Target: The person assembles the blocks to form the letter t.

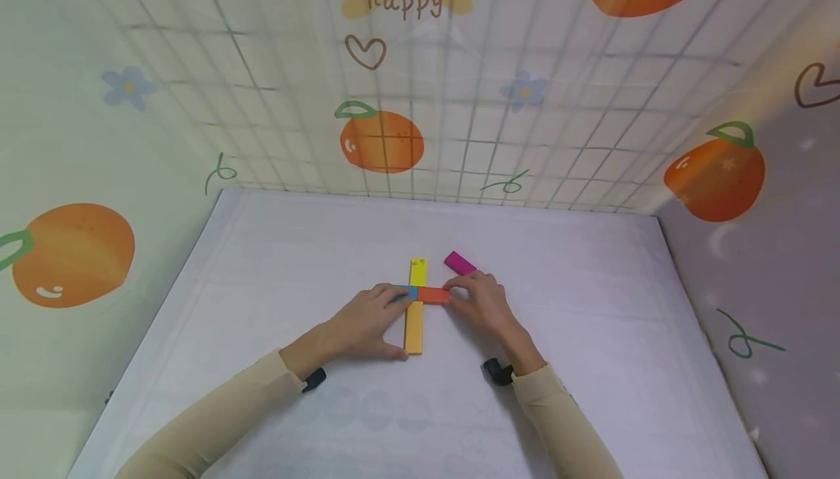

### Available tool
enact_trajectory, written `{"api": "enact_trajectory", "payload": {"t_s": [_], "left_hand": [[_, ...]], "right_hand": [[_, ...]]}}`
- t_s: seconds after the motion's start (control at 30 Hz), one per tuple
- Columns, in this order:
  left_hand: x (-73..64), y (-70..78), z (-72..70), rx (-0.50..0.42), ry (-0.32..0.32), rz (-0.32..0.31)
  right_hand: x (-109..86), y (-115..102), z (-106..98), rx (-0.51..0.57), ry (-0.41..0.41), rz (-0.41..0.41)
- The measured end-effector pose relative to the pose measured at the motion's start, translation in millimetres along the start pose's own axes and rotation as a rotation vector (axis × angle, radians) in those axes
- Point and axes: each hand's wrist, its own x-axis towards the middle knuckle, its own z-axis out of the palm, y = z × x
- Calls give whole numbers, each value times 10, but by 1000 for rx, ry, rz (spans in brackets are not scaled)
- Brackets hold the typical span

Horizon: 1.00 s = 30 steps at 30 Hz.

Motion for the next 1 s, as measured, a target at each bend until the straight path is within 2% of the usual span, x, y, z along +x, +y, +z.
{"api": "enact_trajectory", "payload": {"t_s": [0.23, 0.67, 1.0], "left_hand": [[-1, -15, 30, 2, 14, 6], [-27, -15, 8, 6, -13, 40], [-29, -7, -2, 18, -34, 38]], "right_hand": [[3, -4, -4, -8, -3, 4], [12, 4, 2, -2, -12, 32], [9, -9, -12, 1, -26, 41]]}}
